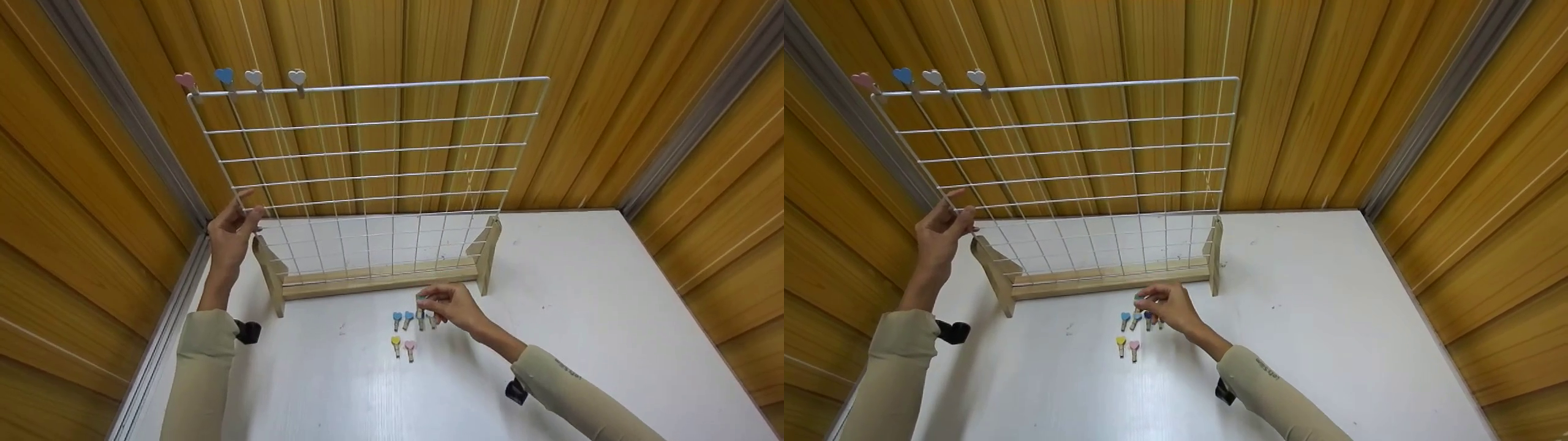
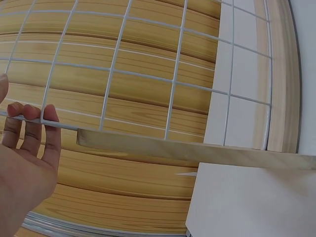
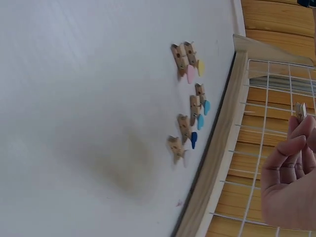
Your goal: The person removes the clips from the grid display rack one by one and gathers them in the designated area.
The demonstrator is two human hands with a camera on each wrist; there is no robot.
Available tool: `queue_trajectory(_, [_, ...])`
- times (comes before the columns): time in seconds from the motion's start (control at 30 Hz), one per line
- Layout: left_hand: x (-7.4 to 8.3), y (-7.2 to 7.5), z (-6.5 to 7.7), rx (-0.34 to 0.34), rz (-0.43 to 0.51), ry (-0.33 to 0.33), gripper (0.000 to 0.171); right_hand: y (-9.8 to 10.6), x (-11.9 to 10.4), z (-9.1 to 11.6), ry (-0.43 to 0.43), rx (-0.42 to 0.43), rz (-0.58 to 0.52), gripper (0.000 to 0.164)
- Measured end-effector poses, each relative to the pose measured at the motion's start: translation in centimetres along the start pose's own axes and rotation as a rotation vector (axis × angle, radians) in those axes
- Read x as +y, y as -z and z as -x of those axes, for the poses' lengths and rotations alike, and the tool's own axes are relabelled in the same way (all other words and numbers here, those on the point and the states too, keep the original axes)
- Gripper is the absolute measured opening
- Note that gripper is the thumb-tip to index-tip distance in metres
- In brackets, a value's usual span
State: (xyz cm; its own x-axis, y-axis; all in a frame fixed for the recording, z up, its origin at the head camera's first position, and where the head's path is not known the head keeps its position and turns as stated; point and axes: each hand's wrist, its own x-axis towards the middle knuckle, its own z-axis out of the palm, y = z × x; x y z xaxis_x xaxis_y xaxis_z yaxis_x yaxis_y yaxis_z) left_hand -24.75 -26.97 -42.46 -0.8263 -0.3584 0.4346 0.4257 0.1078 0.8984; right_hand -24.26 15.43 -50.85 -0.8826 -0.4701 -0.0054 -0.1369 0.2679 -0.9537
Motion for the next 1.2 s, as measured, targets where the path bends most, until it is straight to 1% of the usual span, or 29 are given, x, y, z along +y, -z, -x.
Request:
queue_trajectory(0.1, [0.1, 0.5, 0.1, -0.004, 0.005, 0.0, 0.032, -0.6, 1.4, 0.6, -0.024, -0.024, -0.005, 0.025])
queue_trajectory(0.17, [0.5, 0.8, 0.3, 0.001, -0.001, 0.009, 0.032, -0.9, 2.0, 0.9, -0.03, -0.038, -0.001, 0.026])
queue_trajectory(0.23, [0.5, 1.0, 0.4, 0.005, -0.004, 0.009, 0.032, -1.0, 2.7, 1.2, -0.029, -0.051, 0.005, 0.026])
queue_trajectory(0.37, [0.4, 0.9, 0.4, 0.013, 0.012, 0.017, 0.031, -0.6, 3.8, 2.1, -0.009, -0.066, 0.031, 0.025])
queue_trajectory(0.4, [0.0, 1.0, 0.3, 0.013, 0.017, 0.015, 0.031, -0.5, 4.1, 2.4, -0.002, -0.07, 0.043, 0.024])
queue_trajectory(0.53, [-0.2, 0.8, 0.2, 0.011, 0.041, 0.026, 0.032, 0.0, 4.6, 3.2, -0.024, -0.081, 0.069, 0.022])
queue_trajectory(0.63, [-0.2, 0.7, 0.0, 0.014, 0.054, 0.021, 0.034, 0.1, 4.8, 3.5, -0.047, -0.076, 0.097, 0.023])
queue_trajectory(0.9, [-0.3, 0.1, -0.1, 0.032, 0.036, 0.04, 0.032, -0.3, 5.8, 3.5, -0.058, -0.098, 0.149, 0.019])
queue_trajectory(1.2, [-0.6, -0.3, -0.1, 0.028, 0.049, 0.038, 0.031, -1.6, 6.4, 2.8, 0.011, -0.095, 0.217, 0.017])
